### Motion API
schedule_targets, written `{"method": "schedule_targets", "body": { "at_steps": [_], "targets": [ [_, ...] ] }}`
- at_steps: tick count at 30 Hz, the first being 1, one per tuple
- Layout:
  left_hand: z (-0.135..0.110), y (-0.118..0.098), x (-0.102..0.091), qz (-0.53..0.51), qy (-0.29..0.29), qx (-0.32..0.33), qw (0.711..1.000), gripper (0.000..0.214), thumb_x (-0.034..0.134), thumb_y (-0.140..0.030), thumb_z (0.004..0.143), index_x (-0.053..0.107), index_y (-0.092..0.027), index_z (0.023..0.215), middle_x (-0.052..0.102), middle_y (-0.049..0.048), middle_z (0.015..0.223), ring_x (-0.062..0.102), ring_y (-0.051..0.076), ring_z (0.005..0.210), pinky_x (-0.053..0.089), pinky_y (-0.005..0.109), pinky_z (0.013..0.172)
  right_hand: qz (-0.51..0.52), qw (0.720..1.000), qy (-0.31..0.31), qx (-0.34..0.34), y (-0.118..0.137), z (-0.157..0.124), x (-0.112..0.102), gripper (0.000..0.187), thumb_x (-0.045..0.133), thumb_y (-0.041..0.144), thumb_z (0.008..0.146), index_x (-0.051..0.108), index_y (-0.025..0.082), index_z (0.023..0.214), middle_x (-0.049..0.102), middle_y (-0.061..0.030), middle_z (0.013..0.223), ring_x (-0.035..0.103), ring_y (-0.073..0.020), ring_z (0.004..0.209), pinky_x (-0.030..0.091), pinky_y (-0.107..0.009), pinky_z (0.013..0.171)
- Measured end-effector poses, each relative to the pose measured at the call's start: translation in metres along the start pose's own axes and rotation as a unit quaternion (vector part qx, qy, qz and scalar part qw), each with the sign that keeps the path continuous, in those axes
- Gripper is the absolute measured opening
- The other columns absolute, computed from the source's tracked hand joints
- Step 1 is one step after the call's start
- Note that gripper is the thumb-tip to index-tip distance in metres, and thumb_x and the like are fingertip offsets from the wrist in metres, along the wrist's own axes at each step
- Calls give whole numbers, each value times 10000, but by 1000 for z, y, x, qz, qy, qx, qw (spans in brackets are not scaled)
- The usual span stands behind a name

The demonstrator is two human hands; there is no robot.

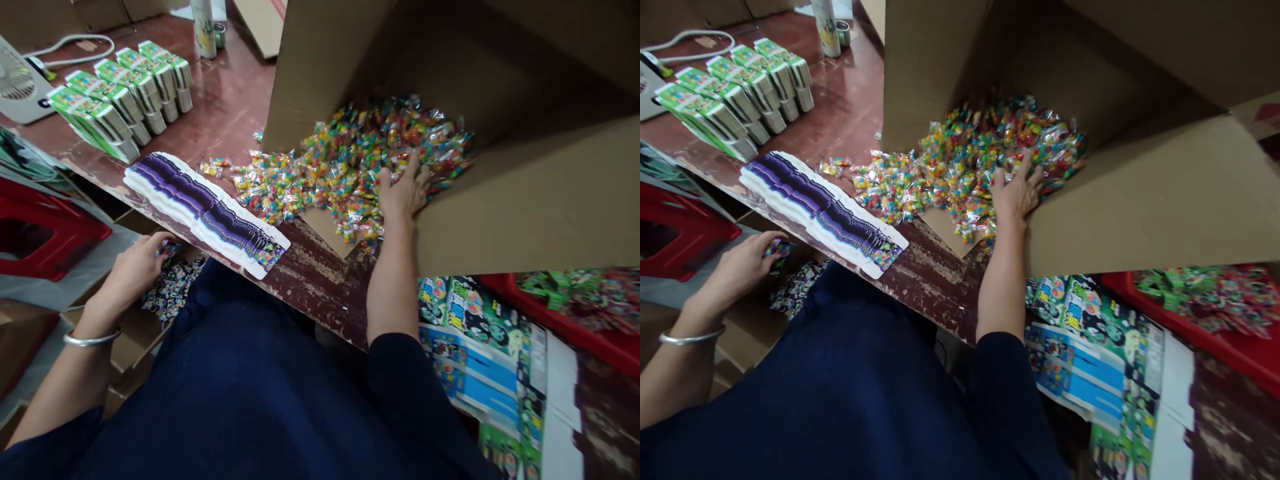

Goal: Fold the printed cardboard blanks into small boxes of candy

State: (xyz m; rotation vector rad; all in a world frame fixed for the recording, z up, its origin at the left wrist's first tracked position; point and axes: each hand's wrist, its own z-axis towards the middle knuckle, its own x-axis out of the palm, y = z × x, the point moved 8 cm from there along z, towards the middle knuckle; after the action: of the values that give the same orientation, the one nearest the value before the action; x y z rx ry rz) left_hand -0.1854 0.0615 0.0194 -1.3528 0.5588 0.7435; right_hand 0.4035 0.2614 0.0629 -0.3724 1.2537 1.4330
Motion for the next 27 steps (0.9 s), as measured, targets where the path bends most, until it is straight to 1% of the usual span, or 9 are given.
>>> {"method": "schedule_targets", "body": {
  "at_steps": [3, 7, 10, 12, 14, 17, 20, 24, 27],
  "targets": [
    [-5, 12, 7, 100, -8, -9, 995, 473, 776, -310, 859, 673, -371, 1317, 689, -15, 975, 687, 236, 822, 615, 370, 787, -27, 998, 46, -15, 9, -4, 26, 615, 603, 591, 965, 627, 125, 1365, 519, -316, 1482, 583, -388, 1310, 416, -585, 1086],
    [-7, -37, 46, -28, -37, 100, 994, 429, 739, -373, 920, 666, -368, 1342, 710, 60, 1284, 668, 321, 1228, 542, 575, 1112, -56, 993, 72, -73, 31, -28, 48, 603, 581, 616, 966, 649, 181, 1378, 655, -240, 1324, 631, -368, 1188, 483, -587, 1028],
    [-11, -85, 105, -112, 60, 186, 974, 274, 674, -296, 970, 730, -273, 1237, 736, 122, 1300, 629, 331, 1357, 504, 609, 1173, -59, 987, 107, -104, 49, -58, 61, 581, 571, 595, 975, 654, 210, 1402, 691, -220, 1264, 630, -366, 1171, 495, -575, 1019],
    [-17, -111, 142, -111, 121, 242, 956, 284, 628, -237, 987, 728, -219, 1252, 737, 147, 1342, 608, 329, 1402, 501, 611, 1175, -64, 981, 145, -113, 61, -84, 70, 561, 571, 565, 984, 650, 229, 1427, 678, -229, 1291, 640, -370, 1160, 504, -568, 1002],
    [-23, -128, 171, -73, 164, 289, 940, 316, 618, -205, 997, 717, -202, 1296, 706, 162, 1425, 562, 330, 1462, 448, 617, 1216, -73, 974, 185, -112, 71, -110, 76, 540, 558, 557, 996, 653, 257, 1435, 654, -235, 1333, 661, -373, 1132, 513, -566, 980],
    [-26, -139, 200, 1, 199, 336, 921, 345, 614, -175, 1015, 700, -187, 1349, 638, 177, 1527, 506, 331, 1519, 358, 612, 1272, -87, 966, 220, -103, 79, -132, 78, 558, 511, 574, 1018, 621, 284, 1482, 632, -232, 1380, 677, -377, 1130, 514, -557, 977],
    [-24, -141, 213, 75, 212, 359, 906, 293, 600, -201, 1044, 714, -138, 1307, 656, 188, 1504, 535, 334, 1495, 388, 573, 1257, -77, 960, 251, -102, 78, -128, 74, 595, 534, 571, 1010, 587, 277, 1525, 655, -216, 1395, 682, -368, 1153, 524, -520, 983],
    [-22, -143, 210, 103, 178, 372, 905, 256, 626, -270, 1046, 736, -131, 1230, 655, 194, 1498, 548, 334, 1478, 407, 560, 1241, -11, 952, 285, -114, 74, -101, 57, 600, 639, 547, 957, 626, 275, 1491, 722, -152, 1366, 689, -340, 1167, 538, -490, 1000],
    [-22, -140, 199, 115, 127, 368, 914, 250, 607, -264, 1052, 738, -146, 1230, 676, 177, 1471, 552, 328, 1466, 396, 558, 1244, -31, 970, 214, -110, 78, -87, 28, 571, 656, 495, 954, 655, 213, 1451, 752, -178, 1272, 694, -356, 1122, 531, -522, 982]
  ]
}}
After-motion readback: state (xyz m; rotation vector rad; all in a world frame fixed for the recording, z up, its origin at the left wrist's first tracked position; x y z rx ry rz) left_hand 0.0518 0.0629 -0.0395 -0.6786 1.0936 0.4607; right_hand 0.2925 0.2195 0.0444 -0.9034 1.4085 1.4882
